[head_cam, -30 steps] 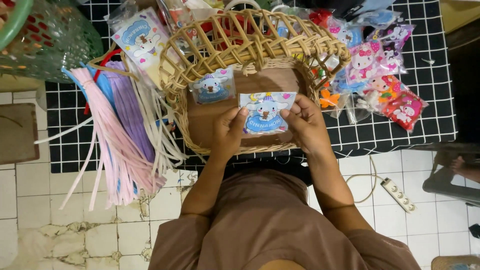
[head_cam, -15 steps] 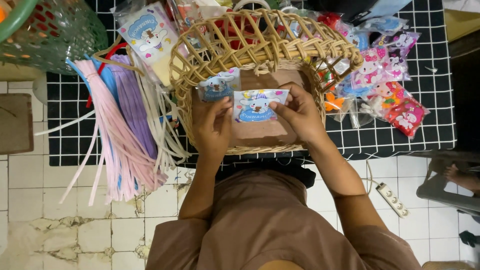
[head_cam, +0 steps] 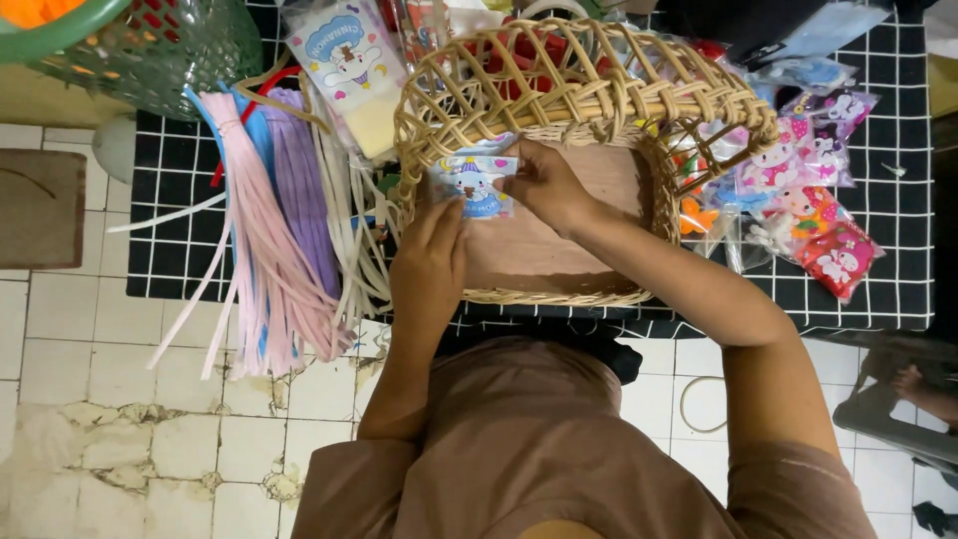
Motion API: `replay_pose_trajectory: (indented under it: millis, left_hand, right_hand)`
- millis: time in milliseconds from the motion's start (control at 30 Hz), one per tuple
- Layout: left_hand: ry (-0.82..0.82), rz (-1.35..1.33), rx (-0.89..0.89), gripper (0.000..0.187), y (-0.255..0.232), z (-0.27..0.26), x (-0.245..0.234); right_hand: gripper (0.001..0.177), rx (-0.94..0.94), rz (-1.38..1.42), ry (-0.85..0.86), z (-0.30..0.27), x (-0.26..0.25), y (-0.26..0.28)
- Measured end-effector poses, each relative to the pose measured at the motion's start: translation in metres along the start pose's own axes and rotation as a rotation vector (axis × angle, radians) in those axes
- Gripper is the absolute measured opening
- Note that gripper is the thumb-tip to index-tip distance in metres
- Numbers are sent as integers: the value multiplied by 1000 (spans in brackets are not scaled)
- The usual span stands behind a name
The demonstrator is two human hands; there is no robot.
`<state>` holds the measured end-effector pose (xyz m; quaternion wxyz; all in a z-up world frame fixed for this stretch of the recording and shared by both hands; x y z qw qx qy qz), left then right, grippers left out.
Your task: The person is arranging small packaged souvenir items into a wicker basket, likely for sale or as a gift set.
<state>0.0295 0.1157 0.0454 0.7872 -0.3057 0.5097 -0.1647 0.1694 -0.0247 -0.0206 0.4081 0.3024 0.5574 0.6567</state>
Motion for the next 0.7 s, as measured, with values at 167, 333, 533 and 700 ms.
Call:
replay_pose_trajectory:
  millis: [167,333,533,700]
  left_hand:
    - [31,115,172,35,1,-1,21]
    - [48,181,211,40,-15,3,14]
    - [75,268,156,45,-6,-1,27]
    - [51,285,162,47,0,-1,35]
  right_hand:
    - [21,-35,-282,16,3,1,-14]
    - [31,-100,-710,110,0,-2,16]
    - [47,-248,-1229,177,2,-3,43]
    - [43,-612,-1345,225,13,3,56]
Point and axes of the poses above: each hand's wrist, its own z-axis towards the middle knuckle, its own x-axis out of the palm, y = z × x, the point moved 5 cm from there along z, towards the middle knuckle, and after that the axes turned 13 degrees about -x, right-handed, at the moved point
